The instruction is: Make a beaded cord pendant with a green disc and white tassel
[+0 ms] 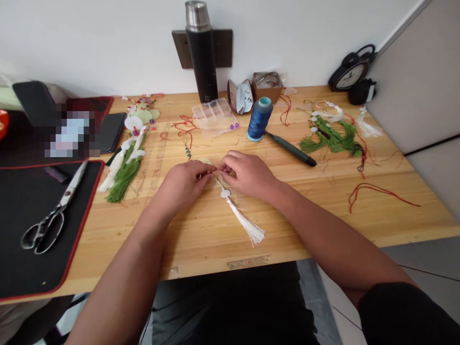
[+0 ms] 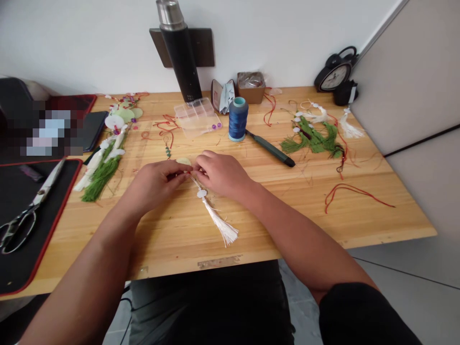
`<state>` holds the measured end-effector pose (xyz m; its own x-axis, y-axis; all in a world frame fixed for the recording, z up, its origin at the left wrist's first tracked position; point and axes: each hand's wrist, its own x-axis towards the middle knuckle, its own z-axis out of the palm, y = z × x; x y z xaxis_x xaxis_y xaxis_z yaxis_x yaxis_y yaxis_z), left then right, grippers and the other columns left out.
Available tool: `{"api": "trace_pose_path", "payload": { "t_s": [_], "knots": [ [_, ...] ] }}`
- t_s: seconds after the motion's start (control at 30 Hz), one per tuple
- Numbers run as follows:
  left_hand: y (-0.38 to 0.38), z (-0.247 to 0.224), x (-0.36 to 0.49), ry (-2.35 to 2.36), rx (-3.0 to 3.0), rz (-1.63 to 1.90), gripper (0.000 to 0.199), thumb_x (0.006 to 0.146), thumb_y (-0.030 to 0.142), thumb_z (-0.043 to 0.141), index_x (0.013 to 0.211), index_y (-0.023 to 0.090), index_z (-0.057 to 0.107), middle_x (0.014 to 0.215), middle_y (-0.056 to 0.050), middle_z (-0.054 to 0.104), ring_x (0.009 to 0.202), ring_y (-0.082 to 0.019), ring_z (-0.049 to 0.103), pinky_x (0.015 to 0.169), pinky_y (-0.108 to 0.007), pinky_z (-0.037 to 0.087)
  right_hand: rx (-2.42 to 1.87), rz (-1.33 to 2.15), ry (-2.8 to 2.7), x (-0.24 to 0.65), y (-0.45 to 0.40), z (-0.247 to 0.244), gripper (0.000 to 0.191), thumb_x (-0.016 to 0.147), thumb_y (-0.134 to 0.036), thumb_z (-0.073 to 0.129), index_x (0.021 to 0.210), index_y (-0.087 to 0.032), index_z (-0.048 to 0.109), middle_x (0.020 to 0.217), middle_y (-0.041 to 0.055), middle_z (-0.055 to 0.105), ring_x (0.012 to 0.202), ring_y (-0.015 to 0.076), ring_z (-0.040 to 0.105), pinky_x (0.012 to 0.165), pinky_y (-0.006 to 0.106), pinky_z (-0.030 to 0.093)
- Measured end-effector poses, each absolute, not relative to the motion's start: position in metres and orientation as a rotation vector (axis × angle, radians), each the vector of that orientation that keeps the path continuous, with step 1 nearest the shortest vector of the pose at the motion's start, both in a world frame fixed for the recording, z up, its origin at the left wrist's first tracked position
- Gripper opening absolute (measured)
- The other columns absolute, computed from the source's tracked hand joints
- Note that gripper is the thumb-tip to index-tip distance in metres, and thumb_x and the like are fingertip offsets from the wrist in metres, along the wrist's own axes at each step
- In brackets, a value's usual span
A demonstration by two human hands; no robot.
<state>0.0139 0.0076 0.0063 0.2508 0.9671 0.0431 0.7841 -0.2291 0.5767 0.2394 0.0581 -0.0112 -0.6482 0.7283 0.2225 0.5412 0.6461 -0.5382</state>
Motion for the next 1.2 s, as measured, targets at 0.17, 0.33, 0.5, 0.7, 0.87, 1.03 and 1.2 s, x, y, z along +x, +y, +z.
{"api": "trace_pose_path", "payload": {
  "t_s": [0.17, 0.33, 0.5, 0.7, 0.87, 1.03, 1.2],
  "knots": [
    [0.008, 0.007, 0.016, 1.605, 2.075, 0.553, 0.031, 0.1, 0.03, 0.061, 0.114, 0.022, 0.088, 0.104, -0.007, 0.086, 0.091, -0.025, 0.076, 0.089, -0.036, 0.056, -0.951, 0.565, -2.415, 0.238, 0.057, -0.011, 0.008, 0.104, -0.021, 0.066, 0.103, -0.02, 0.073, 0.105, 0.0066, 0.075, 0.088, 0.0205, 0.067, 0.074, 0.032, 0.038],
    [0.007, 0.007, 0.018, 1.584, 2.009, 0.607, 0.026, 0.097, 0.032, 0.064, 0.104, 0.022, 0.087, 0.096, -0.005, 0.085, 0.084, -0.023, 0.073, 0.083, -0.034, 0.054, -0.93, 0.579, -2.396, 0.237, 0.056, -0.014, 0.008, 0.102, -0.02, 0.065, 0.101, -0.02, 0.073, 0.103, 0.0063, 0.075, 0.088, 0.0209, 0.066, 0.074, 0.033, 0.039],
    [0.007, 0.011, 0.019, 1.572, 1.864, 0.689, 0.024, 0.095, 0.039, 0.068, 0.096, 0.022, 0.085, 0.084, -0.003, 0.082, 0.074, -0.02, 0.068, 0.074, -0.032, 0.05, -0.897, 0.739, -2.196, 0.234, 0.057, -0.016, 0.006, 0.1, -0.02, 0.067, 0.099, -0.021, 0.072, 0.101, 0.0048, 0.075, 0.086, 0.0196, 0.065, 0.078, 0.033, 0.045],
    [0.01, 0.015, 0.015, 1.59, 1.615, 0.806, 0.027, 0.09, 0.046, 0.075, 0.093, 0.022, 0.085, 0.087, -0.004, 0.082, 0.074, -0.02, 0.066, 0.071, -0.031, 0.049, -0.976, 0.977, -1.877, 0.23, 0.059, -0.021, 0.011, 0.101, -0.031, 0.068, 0.098, -0.022, 0.072, 0.095, 0.0029, 0.076, 0.08, 0.0185, 0.064, 0.075, 0.033, 0.05],
    [0.013, 0.01, 0.011, 1.586, 1.568, 0.838, 0.027, 0.088, 0.047, 0.077, 0.093, 0.022, 0.084, 0.087, -0.004, 0.082, 0.075, -0.02, 0.067, 0.073, -0.033, 0.05, -0.965, 1.091, -1.914, 0.224, 0.057, -0.027, 0.006, 0.097, -0.027, 0.073, 0.101, -0.023, 0.075, 0.1, 0.0031, 0.077, 0.083, 0.0183, 0.067, 0.076, 0.032, 0.053],
    [0.015, 0.004, 0.011, 1.553, 1.548, 0.887, 0.024, 0.086, 0.045, 0.077, 0.092, 0.022, 0.081, 0.085, -0.004, 0.08, 0.073, -0.019, 0.064, 0.07, -0.032, 0.047, -0.972, 1.127, -1.906, 0.221, 0.056, -0.028, 0.007, 0.095, -0.024, 0.077, 0.102, -0.022, 0.075, 0.1, 0.0025, 0.077, 0.081, 0.0171, 0.067, 0.077, 0.032, 0.053],
    [0.015, 0.006, 0.014, 1.512, 1.483, 0.921, 0.022, 0.084, 0.042, 0.08, 0.091, 0.021, 0.076, 0.082, -0.003, 0.078, 0.072, -0.018, 0.065, 0.068, -0.03, 0.048, -0.973, 1.257, -1.844, 0.219, 0.053, -0.029, 0.011, 0.096, -0.027, 0.078, 0.106, -0.023, 0.075, 0.097, 0.001, 0.079, 0.079, 0.0167, 0.067, 0.075, 0.032, 0.053]
  ]
}}
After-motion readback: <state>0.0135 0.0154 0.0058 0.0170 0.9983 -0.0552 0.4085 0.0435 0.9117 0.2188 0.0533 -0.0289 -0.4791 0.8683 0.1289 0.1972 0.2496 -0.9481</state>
